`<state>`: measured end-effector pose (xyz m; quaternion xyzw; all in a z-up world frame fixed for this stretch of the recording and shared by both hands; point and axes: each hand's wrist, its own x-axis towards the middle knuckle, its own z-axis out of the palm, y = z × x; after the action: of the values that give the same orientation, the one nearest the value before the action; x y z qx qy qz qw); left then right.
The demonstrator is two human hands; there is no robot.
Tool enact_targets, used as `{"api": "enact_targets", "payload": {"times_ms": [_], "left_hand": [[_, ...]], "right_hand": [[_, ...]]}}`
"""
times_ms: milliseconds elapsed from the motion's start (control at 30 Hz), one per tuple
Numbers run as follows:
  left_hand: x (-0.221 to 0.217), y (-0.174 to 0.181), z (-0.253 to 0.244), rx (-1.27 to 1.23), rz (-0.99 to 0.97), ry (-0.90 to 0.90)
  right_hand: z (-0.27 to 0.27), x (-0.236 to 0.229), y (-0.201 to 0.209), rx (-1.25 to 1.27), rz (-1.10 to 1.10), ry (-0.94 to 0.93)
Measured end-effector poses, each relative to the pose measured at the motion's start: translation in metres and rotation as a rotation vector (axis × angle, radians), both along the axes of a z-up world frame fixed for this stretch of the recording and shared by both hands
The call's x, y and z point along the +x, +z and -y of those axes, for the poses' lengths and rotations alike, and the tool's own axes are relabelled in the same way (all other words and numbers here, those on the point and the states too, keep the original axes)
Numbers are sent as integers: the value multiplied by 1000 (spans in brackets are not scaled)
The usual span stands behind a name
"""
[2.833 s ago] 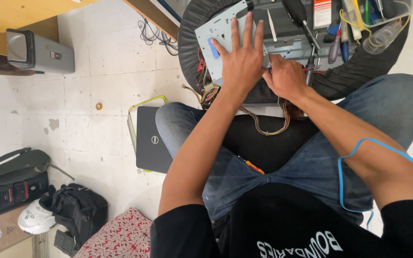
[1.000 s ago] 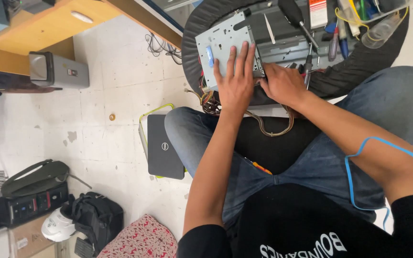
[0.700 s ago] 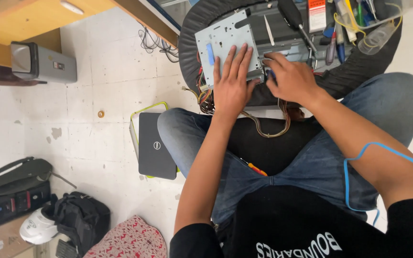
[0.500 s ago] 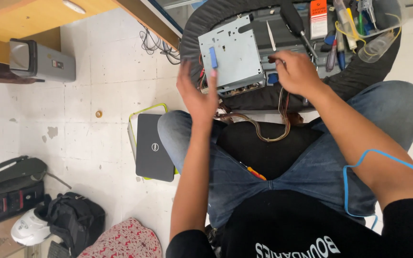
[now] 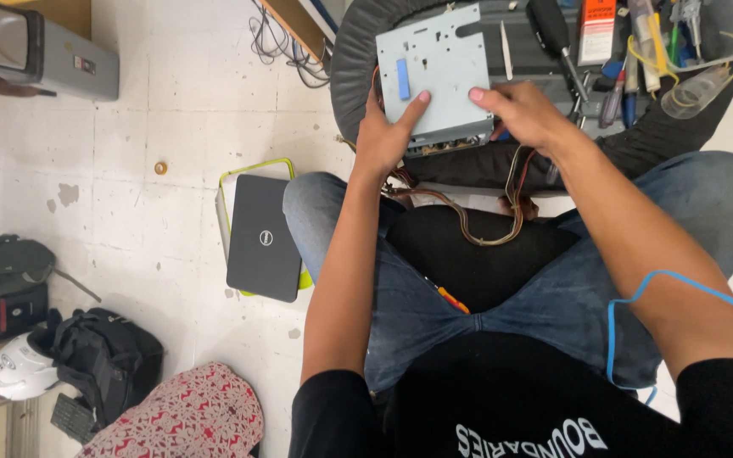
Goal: The person is sitting on the floor and working on a computer power supply unit. They use a screwdriver to remove screws from the casing, manipulate the internal components, and then reassemble the unit.
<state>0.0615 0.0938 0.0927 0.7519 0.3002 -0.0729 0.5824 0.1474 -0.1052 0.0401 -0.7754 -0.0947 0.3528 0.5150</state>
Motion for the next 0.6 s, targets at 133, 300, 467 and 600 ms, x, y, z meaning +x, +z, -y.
{"api": "enact_targets", "payload": {"times_ms": [133, 300, 467, 600], "left_hand": [[7, -4, 0, 73, -51, -16], [9, -4, 3, 66, -82, 0], [6, -11, 1, 130, -56, -25], [2, -84, 8, 517, 303, 168]], "right_hand": [[2, 3, 1, 39, -53, -25], [5, -1, -5, -31, -33, -52], [4, -2, -17, 20, 11, -71], [4, -2, -26, 57, 50, -70]]}}
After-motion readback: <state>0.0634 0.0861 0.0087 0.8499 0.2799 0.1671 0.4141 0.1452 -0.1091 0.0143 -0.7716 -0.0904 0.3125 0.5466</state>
